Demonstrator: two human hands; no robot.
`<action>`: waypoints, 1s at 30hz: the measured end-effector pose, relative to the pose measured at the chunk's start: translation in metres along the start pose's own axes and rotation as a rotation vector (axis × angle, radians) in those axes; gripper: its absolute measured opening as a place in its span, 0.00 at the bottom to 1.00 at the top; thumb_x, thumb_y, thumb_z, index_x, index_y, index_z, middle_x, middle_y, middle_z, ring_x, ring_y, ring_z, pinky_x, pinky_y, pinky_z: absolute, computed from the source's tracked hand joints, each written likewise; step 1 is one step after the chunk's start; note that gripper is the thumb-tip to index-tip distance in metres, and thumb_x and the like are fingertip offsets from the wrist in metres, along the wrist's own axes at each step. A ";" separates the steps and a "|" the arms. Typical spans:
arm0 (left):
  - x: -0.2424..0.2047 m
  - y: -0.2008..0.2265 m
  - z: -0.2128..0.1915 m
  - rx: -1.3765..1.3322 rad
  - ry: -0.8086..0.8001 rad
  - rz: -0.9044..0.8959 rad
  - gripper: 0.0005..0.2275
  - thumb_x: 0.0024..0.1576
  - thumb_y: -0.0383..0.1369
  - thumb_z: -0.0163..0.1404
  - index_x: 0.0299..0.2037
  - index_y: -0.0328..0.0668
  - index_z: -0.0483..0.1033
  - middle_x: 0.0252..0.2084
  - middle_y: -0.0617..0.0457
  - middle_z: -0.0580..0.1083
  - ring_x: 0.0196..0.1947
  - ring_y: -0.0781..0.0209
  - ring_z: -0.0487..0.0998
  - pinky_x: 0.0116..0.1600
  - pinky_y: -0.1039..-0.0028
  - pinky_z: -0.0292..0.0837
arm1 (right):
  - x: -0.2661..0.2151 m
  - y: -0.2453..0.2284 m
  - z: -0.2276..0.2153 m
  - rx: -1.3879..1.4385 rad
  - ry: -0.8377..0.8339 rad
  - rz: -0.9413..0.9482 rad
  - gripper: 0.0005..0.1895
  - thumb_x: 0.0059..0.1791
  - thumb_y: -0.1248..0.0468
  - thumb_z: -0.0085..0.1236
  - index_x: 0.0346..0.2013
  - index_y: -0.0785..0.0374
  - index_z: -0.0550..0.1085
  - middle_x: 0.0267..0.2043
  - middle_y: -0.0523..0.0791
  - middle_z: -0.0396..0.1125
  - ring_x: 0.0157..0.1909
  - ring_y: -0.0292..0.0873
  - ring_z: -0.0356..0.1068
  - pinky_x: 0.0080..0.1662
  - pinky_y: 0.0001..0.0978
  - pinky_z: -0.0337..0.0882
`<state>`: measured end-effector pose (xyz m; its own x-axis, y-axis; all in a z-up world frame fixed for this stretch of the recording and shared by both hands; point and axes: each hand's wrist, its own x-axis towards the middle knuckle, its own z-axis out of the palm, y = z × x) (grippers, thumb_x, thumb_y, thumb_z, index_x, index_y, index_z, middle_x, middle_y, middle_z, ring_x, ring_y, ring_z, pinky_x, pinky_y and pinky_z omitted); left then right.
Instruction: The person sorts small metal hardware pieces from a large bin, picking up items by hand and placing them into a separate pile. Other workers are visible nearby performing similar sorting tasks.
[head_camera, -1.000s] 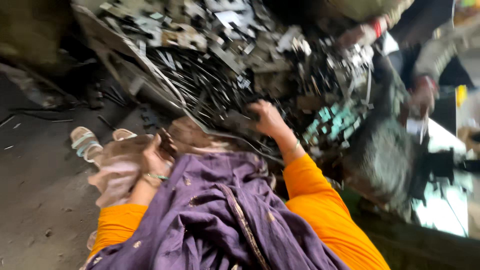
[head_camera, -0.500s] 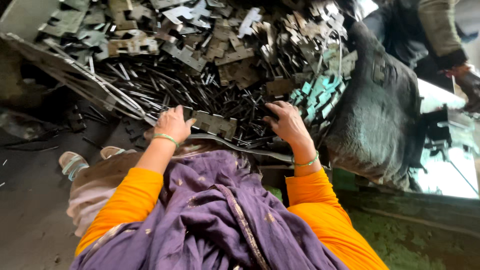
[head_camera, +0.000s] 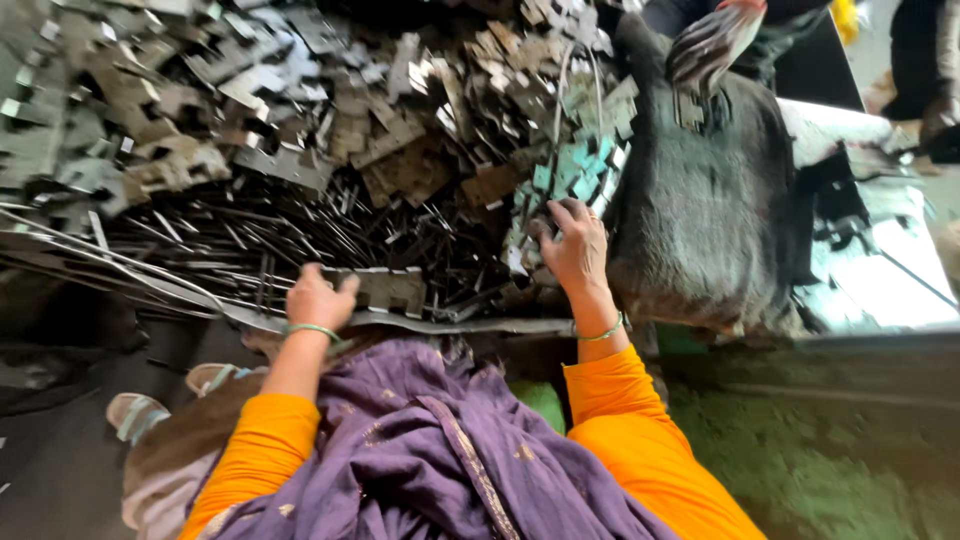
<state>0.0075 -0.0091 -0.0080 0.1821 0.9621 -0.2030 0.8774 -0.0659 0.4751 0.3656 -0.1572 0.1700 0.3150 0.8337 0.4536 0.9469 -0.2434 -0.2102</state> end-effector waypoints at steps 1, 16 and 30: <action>0.002 0.002 0.004 0.031 0.045 0.029 0.31 0.50 0.51 0.63 0.53 0.33 0.69 0.55 0.32 0.71 0.57 0.32 0.70 0.61 0.51 0.68 | 0.009 0.001 0.010 -0.011 0.013 0.051 0.22 0.45 0.54 0.68 0.50 0.63 0.79 0.52 0.52 0.71 0.51 0.59 0.70 0.51 0.49 0.70; -0.023 0.031 -0.039 -0.513 0.258 0.381 0.07 0.54 0.33 0.60 0.41 0.46 0.80 0.39 0.46 0.81 0.39 0.44 0.83 0.43 0.63 0.78 | 0.043 0.041 0.042 -0.262 -0.024 0.301 0.17 0.42 0.55 0.66 0.41 0.61 0.81 0.45 0.52 0.70 0.45 0.57 0.74 0.45 0.49 0.75; -0.005 0.015 -0.119 -1.583 0.413 0.039 0.03 0.62 0.27 0.56 0.43 0.43 0.78 0.41 0.54 0.78 0.41 0.60 0.79 0.44 0.70 0.73 | -0.007 -0.005 0.036 0.170 -0.073 -0.149 0.15 0.42 0.67 0.63 0.43 0.65 0.80 0.41 0.53 0.76 0.43 0.56 0.75 0.49 0.45 0.75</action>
<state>-0.0330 0.0164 0.1021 -0.1606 0.9849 -0.0652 -0.4756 -0.0193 0.8795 0.3565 -0.1438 0.1365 0.1609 0.8892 0.4282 0.9561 -0.0327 -0.2913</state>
